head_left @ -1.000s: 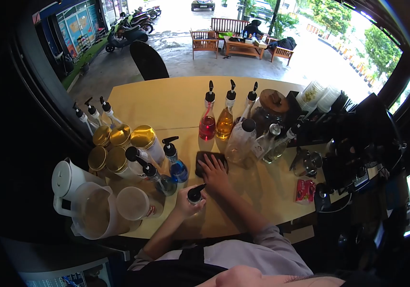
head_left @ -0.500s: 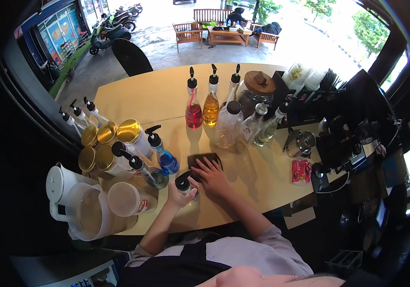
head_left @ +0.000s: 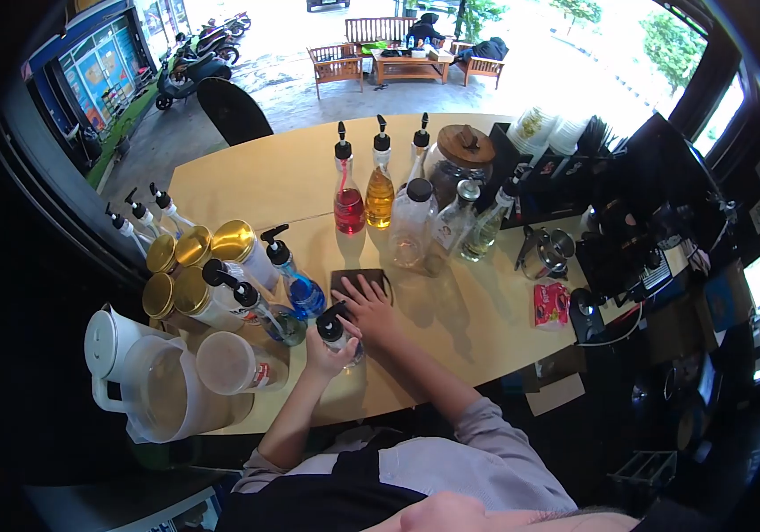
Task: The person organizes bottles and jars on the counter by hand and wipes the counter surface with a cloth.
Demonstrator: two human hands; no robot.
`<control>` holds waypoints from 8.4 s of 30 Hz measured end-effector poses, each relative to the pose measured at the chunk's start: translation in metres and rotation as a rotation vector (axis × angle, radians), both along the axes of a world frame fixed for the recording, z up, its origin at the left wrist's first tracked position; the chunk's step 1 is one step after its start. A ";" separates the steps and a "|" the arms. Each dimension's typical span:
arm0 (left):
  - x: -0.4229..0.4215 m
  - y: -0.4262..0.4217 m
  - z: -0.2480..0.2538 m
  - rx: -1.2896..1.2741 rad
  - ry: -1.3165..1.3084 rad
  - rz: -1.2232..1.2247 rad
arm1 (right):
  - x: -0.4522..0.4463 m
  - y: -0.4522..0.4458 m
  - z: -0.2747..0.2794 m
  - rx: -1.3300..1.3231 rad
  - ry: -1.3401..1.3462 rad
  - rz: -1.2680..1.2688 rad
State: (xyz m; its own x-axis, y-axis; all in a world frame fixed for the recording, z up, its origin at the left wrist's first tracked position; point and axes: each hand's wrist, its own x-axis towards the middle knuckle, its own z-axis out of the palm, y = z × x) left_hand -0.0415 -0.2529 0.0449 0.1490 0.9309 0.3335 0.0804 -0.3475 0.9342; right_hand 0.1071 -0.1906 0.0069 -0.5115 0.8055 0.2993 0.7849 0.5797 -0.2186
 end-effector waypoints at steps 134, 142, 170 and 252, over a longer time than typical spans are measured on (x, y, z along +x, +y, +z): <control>-0.002 0.052 0.009 0.016 0.012 0.495 | -0.185 0.248 0.043 -0.618 0.512 0.601; 0.005 0.056 0.013 0.111 -0.045 0.590 | -0.224 0.251 0.048 -0.559 0.527 0.639; 0.002 0.052 0.002 0.061 0.061 0.590 | -0.260 0.258 0.036 -0.662 0.494 0.618; 0.004 0.147 -0.048 0.055 -0.154 0.859 | -0.177 0.217 0.020 -0.425 0.474 0.364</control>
